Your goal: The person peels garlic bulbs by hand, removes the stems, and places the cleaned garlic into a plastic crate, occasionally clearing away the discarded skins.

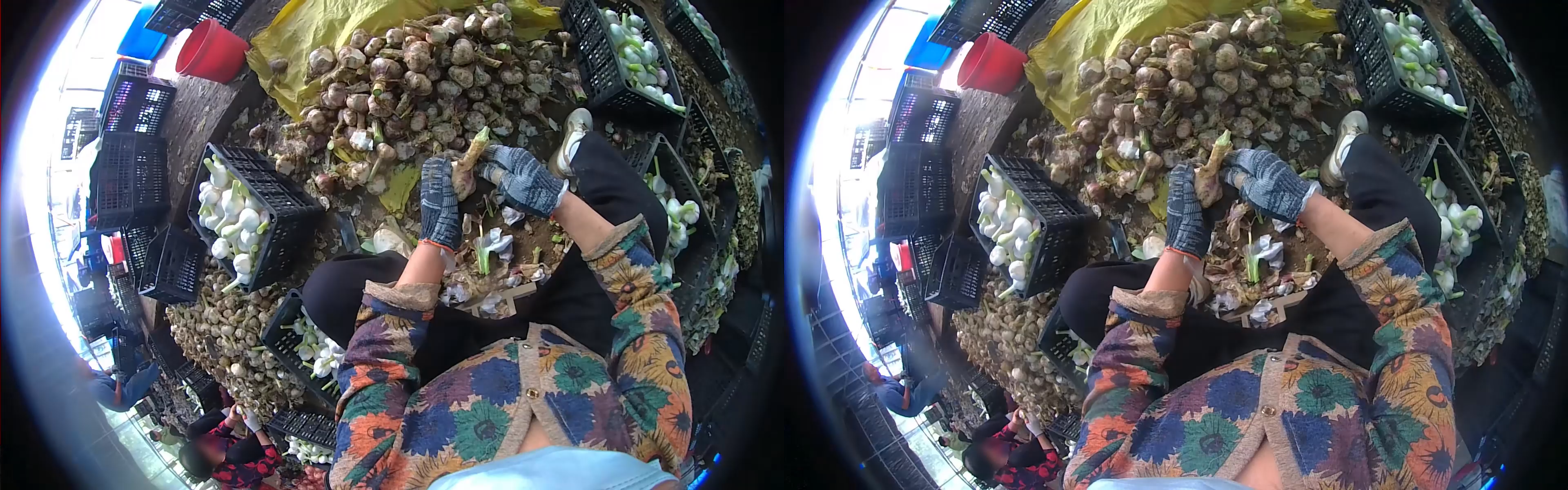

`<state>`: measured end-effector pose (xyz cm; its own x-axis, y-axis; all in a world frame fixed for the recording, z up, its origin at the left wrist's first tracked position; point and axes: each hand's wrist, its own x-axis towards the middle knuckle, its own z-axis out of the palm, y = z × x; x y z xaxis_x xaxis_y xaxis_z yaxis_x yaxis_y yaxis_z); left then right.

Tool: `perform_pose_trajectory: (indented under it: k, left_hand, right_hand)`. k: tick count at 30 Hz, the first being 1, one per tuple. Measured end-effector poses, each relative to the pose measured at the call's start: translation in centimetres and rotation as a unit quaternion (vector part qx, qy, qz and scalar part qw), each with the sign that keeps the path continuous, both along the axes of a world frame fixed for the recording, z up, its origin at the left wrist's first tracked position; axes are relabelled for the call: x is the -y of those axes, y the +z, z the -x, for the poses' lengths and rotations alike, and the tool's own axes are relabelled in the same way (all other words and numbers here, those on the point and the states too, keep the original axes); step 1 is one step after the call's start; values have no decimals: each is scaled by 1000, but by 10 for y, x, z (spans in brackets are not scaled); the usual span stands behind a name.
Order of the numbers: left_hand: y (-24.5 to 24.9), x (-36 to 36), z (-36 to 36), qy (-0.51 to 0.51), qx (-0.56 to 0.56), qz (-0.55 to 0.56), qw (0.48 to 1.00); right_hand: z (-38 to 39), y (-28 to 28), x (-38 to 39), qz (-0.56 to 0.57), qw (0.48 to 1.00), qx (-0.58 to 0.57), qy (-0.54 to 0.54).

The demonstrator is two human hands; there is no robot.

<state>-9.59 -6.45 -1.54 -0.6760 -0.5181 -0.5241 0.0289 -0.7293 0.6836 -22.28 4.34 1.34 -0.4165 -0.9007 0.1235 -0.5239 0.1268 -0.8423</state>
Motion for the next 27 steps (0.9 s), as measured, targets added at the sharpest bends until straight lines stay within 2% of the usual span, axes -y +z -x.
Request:
perform_pose_trajectory:
  k: [1, 3, 4, 5, 7, 8, 11, 14, 17, 21, 24, 27]
  left_hand:
    - [24, 0, 3, 21, -8, -105, 994]
    - [-23, 2, -1, 41, -29, -26, 998]
    - [-26, -3, -5, 15, -22, 151, 988]
    - [-30, -8, -8, 15, 3, 323, 946]
    - [5, -9, -1, 25, 11, 325, 945]
    - [13, -9, 1, 29, 15, 326, 945]
    - [6, -10, -1, 14, 2, 302, 953]
    - [3, -10, 0, -18, 28, 451, 892]
    - [33, -8, 2, -45, 54, 622, 780]
    - [32, -9, 3, -86, 26, 407, 909]
    - [21, -8, 2, -71, 17, 507, 859]
    - [24, -10, 1, -56, 8, 545, 837]
  right_hand:
    - [1, 14, 2, -21, 1000, -1, 4]
    - [0, 45, 9, -86, 980, 170, -58]
    - [-1, 53, 11, -117, 956, 254, -88]
    - [1, 52, 11, -106, 967, 210, -99]
    - [10, 48, 10, -84, 982, 120, -122]
    - [12, 40, 9, -74, 975, 173, -117]
    - [12, 35, 9, -93, 975, 150, -132]
    - [10, 33, 6, -76, 987, 72, -122]
    - [1, 31, 5, -60, 992, -31, -110]
    - [-5, 42, 6, -50, 994, 33, -96]
    - [-5, 32, 7, -90, 987, 71, -115]
    - [-6, 25, 8, -132, 969, 160, -136]
